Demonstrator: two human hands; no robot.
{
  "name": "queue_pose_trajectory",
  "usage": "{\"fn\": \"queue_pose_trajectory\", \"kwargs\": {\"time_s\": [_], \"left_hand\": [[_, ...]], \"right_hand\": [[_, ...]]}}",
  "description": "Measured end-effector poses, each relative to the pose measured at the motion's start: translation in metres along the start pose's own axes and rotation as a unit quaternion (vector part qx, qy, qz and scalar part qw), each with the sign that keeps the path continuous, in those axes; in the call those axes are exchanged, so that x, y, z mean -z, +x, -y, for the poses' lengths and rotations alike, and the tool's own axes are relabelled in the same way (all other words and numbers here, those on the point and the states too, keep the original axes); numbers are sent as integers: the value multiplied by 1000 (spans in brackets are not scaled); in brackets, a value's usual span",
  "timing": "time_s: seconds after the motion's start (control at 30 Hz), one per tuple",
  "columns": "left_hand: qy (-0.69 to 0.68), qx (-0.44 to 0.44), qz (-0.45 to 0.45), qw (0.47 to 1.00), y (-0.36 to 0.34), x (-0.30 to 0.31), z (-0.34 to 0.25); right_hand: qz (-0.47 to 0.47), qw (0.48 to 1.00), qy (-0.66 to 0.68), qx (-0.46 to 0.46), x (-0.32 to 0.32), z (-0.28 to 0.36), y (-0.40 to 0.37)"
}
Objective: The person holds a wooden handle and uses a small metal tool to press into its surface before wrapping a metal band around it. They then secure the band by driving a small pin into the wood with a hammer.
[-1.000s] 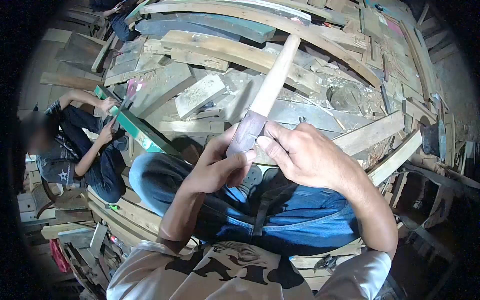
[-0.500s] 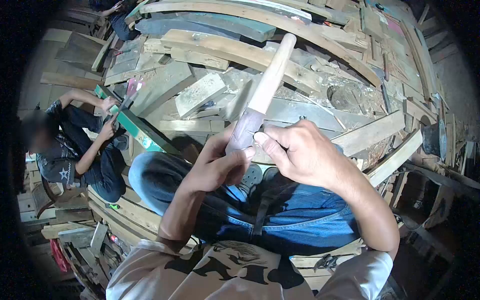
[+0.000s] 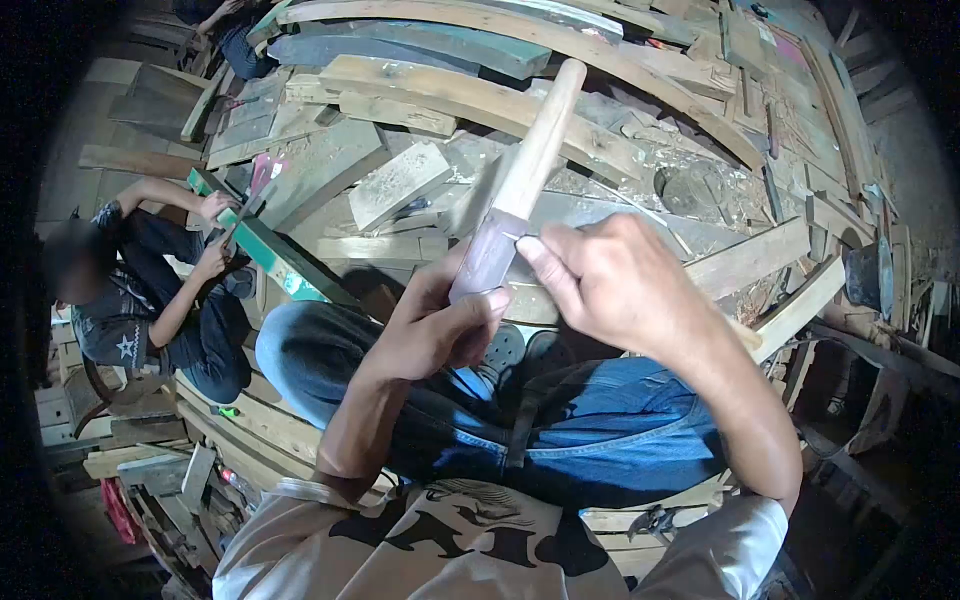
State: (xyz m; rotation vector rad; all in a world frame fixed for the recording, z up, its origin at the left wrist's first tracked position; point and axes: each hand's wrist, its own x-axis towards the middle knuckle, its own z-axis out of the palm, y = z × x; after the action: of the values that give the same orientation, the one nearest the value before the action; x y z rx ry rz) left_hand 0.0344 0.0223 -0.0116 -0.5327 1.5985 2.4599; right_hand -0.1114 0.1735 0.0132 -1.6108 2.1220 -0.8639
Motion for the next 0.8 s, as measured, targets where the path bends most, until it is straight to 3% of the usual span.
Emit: {"fn": "queue_pose_trajectory", "kwargs": {"time_s": [0.1, 0.23, 0.33, 0.47, 0.57, 0.67, 0.73, 0.8], "left_hand": [[-8, 0, 2, 1000, 1, 2, -1], [-17, 14, -4, 1000, -4, -1, -4], [-1, -5, 15, 1000, 4, 5, 4], [7, -4, -1, 1000, 5, 2, 3], [0, -18, 10, 1000, 5, 4, 8], [6, 0, -6, 1000, 5, 0, 1], [7, 12, 16, 1000, 6, 2, 2], [15, -19, 2, 1000, 8, 2, 8]], "right_hand": [[19, 999, -29, 25, -2, 2, 0], [-15, 996, -79, -25, 8, 2, 7], [35, 998, -45, -2, -9, 5, 1], [-12, 995, -85, -42, 4, 3, 7], [21, 997, -76, 14, -8, -3, 0], [-14, 996, -75, -54, 8, 5, 8], [59, 996, -61, -25, -2, 9, 1], [32, 997, -64, -21, -2, 1, 4]]}}
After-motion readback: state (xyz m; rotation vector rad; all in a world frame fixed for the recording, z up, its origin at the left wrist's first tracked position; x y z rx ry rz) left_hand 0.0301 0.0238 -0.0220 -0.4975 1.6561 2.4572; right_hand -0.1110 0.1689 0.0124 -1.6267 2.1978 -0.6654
